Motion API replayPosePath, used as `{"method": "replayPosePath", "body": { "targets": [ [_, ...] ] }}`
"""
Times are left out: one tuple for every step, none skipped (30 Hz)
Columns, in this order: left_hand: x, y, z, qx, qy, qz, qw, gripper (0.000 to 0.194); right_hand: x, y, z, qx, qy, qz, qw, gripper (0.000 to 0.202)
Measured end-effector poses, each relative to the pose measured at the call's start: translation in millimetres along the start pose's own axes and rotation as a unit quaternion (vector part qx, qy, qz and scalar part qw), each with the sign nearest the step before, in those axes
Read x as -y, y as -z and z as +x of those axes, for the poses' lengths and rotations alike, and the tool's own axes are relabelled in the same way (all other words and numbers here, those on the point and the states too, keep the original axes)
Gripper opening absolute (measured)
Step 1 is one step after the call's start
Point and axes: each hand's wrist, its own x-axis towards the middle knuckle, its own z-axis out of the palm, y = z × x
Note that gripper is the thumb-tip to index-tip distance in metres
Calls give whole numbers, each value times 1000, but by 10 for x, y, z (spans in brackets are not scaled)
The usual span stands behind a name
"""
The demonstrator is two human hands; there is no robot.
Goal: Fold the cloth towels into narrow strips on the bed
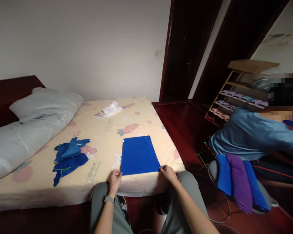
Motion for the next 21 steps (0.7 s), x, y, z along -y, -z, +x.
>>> {"method": "replayPosePath", "body": {
  "targets": [
    [-22, 16, -12, 6, -11, 12, 1000, 23, 38, 14, -25, 0, 2, -12, 1000, 28],
    [-46, 37, -31, 19, -21, 30, 999, 22, 74, 30, -52, -3, 2, -26, 1000, 28],
    [-75, 60, -57, 30, -33, 60, 997, 22, 103, 47, -83, -9, -2, -44, 999, 27],
    [-110, 84, -90, 31, -46, 102, 993, 24, 122, 64, -116, -21, -8, -63, 998, 27],
    [-152, 106, -126, 28, -64, 147, 987, 26, 131, 79, -151, -40, -10, -82, 996, 28],
    [-201, 126, -162, 21, -87, 189, 978, 28, 130, 92, -184, -64, -2, -101, 993, 29],
    [-256, 139, -195, 15, -113, 223, 968, 30, 126, 99, -215, -90, 19, -117, 989, 28],
    [-316, 145, -223, 17, -140, 245, 959, 31, 123, 101, -239, -113, 54, -126, 984, 26],
    [-380, 143, -242, 29, -170, 257, 951, 33, 129, 95, -255, -128, 100, -133, 978, 23],
    [-447, 131, -251, 52, -202, 263, 942, 35, 151, 82, -263, -132, 153, -137, 970, 21],
    [-514, 111, -251, 78, -235, 266, 932, 36, 192, 61, -261, -125, 204, -142, 961, 19],
    [-581, 83, -241, 103, -266, 269, 920, 38, 254, 32, -252, -109, 251, -147, 951, 19],
    [-646, 47, -224, 127, -293, 272, 908, 39, 332, -4, -236, -89, 292, -154, 940, 21],
    [-706, 6, -200, 146, -314, 276, 897, 40, 424, -45, -215, -66, 327, -163, 929, 23],
    [-759, -40, -171, 162, -328, 281, 888, 41, 520, -93, -191, -43, 355, -171, 918, 27],
    [-802, -88, -142, 174, -335, 285, 881, 41, 614, -145, -166, -21, 376, -179, 909, 30],
    [-832, -137, -112, 184, -337, 289, 877, 42, 699, -200, -141, 0, 390, -185, 902, 34],
    [-849, -183, -85, 191, -336, 291, 875, 42, 771, -258, -119, 18, 399, -187, 897, 38],
    [-852, -224, -61, 195, -331, 293, 875, 42, 826, -316, -101, 34, 403, -187, 895, 42],
    [-845, -259, -40, 198, -323, 293, 878, 41, 863, -372, -87, 46, 402, -186, 895, 46],
    [-829, -285, -23, 200, -315, 292, 881, 40, 883, -425, -76, 55, 398, -184, 897, 49]
  ]
}}
